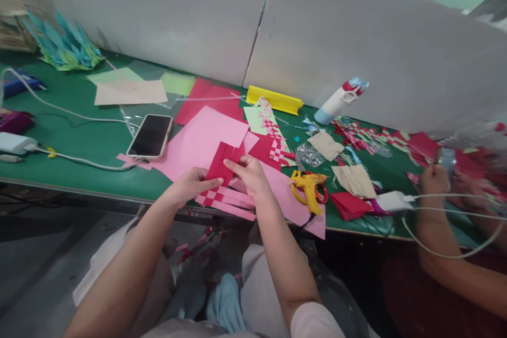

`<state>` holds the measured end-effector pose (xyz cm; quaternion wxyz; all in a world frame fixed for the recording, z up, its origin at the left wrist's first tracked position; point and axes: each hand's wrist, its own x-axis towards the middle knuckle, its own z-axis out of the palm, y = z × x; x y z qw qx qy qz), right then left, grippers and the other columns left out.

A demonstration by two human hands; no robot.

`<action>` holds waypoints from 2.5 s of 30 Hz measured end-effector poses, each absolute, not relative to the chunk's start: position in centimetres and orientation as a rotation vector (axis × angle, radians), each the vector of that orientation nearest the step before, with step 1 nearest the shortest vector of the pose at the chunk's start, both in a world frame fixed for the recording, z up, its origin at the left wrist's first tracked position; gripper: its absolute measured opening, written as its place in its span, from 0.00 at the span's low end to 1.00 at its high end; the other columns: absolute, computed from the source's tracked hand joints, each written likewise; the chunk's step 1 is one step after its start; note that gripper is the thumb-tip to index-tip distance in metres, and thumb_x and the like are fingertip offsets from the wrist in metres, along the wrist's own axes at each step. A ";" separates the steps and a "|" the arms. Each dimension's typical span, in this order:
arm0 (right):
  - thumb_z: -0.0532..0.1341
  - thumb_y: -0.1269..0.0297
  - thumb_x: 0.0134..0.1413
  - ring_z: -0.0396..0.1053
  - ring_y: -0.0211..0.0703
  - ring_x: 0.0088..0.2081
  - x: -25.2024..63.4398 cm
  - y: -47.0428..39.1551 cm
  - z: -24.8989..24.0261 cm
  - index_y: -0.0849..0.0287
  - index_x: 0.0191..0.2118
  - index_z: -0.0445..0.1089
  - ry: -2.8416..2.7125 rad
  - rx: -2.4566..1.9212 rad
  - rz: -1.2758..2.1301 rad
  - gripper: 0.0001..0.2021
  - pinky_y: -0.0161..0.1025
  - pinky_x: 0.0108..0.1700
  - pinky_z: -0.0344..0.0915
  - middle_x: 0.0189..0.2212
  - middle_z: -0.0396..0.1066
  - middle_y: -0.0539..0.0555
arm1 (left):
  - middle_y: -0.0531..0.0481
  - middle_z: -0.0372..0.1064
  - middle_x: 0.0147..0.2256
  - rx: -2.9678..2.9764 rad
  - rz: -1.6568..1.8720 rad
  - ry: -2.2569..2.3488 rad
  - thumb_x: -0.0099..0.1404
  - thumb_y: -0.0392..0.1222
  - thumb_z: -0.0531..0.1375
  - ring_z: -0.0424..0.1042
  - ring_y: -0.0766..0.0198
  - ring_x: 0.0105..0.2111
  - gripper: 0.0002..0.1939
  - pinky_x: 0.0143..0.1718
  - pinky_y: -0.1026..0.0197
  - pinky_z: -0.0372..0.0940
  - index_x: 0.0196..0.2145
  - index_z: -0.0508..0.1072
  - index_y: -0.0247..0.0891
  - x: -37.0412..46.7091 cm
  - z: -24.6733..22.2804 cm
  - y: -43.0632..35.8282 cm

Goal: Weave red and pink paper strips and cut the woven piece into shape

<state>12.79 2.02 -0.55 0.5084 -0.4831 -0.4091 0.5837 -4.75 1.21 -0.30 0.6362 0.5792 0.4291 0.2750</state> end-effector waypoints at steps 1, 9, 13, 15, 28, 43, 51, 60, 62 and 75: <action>0.73 0.55 0.34 0.66 0.35 0.20 12.8 2.0 -0.6 0.60 0.23 0.71 -0.993 -1.168 1.394 0.16 0.33 0.24 0.64 0.19 0.71 0.49 | 0.56 0.61 0.18 1.319 0.630 0.970 0.54 0.54 0.65 0.56 0.72 0.20 0.18 0.22 0.67 0.51 0.23 0.73 0.34 -4.7 -0.2 1.2; 0.72 0.51 0.37 0.64 0.36 0.20 13.5 2.3 -0.9 0.59 0.23 0.68 -0.989 -1.192 1.278 0.18 0.35 0.25 0.65 0.18 0.66 0.47 | 0.49 0.75 0.30 1.204 0.519 0.903 0.49 0.44 0.70 0.71 0.64 0.28 0.15 0.29 0.64 0.66 0.34 0.78 0.36 -5.4 0.3 1.1; 0.71 0.50 0.37 0.64 0.35 0.20 13.8 2.5 -0.5 0.58 0.22 0.67 -0.949 -1.200 1.244 0.18 0.35 0.24 0.65 0.17 0.65 0.46 | 0.48 0.75 0.28 1.170 0.504 0.905 0.51 0.44 0.69 0.72 0.64 0.28 0.12 0.28 0.65 0.67 0.31 0.78 0.35 -5.7 0.4 0.9; 0.71 0.50 0.37 0.64 0.35 0.19 13.8 2.5 -0.4 0.58 0.21 0.65 -0.925 -1.203 1.219 0.19 0.34 0.24 0.64 0.17 0.64 0.46 | 0.48 0.75 0.27 1.147 0.509 0.918 0.51 0.45 0.69 0.73 0.65 0.27 0.11 0.28 0.65 0.67 0.30 0.77 0.35 -5.7 0.4 0.9; 0.74 0.52 0.32 0.72 0.37 0.23 15.2 1.8 0.8 0.62 0.22 0.69 -1.101 -1.286 1.374 0.20 0.34 0.29 0.70 0.19 0.70 0.49 | 0.50 0.74 0.26 1.041 0.589 0.878 0.51 0.45 0.70 0.71 0.68 0.28 0.10 0.36 0.63 0.71 0.27 0.78 0.36 -5.5 0.1 0.9; 0.69 0.49 0.40 0.63 0.36 0.24 15.4 0.7 2.3 0.60 0.22 0.70 -1.532 -1.382 1.225 0.18 0.34 0.29 0.60 0.19 0.64 0.46 | 0.51 0.74 0.26 1.037 0.641 0.887 0.51 0.45 0.70 0.71 0.69 0.27 0.10 0.38 0.62 0.71 0.28 0.78 0.35 -5.6 0.4 0.9; 0.67 0.57 0.45 0.71 0.44 0.29 14.7 -0.2 3.0 0.59 0.27 0.76 -1.619 -1.351 1.013 0.10 0.39 0.33 0.66 0.25 0.75 0.52 | 0.44 0.77 0.39 1.263 0.809 0.921 0.53 0.47 0.69 0.75 0.59 0.40 0.21 0.47 0.57 0.67 0.43 0.76 0.35 -5.4 0.3 0.9; 0.60 0.67 0.58 0.70 0.47 0.40 14.5 -1.4 3.8 0.49 0.42 0.77 -1.800 -1.071 -0.057 0.10 0.44 0.42 0.68 0.35 0.73 0.55 | 0.39 0.77 0.41 0.875 1.087 0.866 0.55 0.70 0.56 0.75 0.52 0.44 0.35 0.45 0.54 0.68 0.42 0.75 0.34 -5.4 -0.3 1.7; 0.60 0.69 0.58 0.69 0.46 0.40 14.2 -1.5 3.4 0.48 0.42 0.76 -1.857 -1.038 -0.197 0.11 0.43 0.44 0.67 0.35 0.73 0.54 | 0.39 0.78 0.33 0.851 0.967 0.813 0.52 0.73 0.55 0.76 0.51 0.37 0.35 0.36 0.56 0.69 0.33 0.76 0.33 -5.4 0.0 1.5; 0.54 0.80 0.55 0.69 0.44 0.42 13.1 -0.6 1.1 0.53 0.43 0.75 -2.057 -0.970 -0.266 0.19 0.42 0.47 0.66 0.37 0.75 0.54 | 0.52 0.76 0.26 0.628 1.164 0.874 0.55 0.42 0.65 0.73 0.66 0.27 0.08 0.30 0.68 0.67 0.31 0.75 0.34 -5.1 1.3 1.1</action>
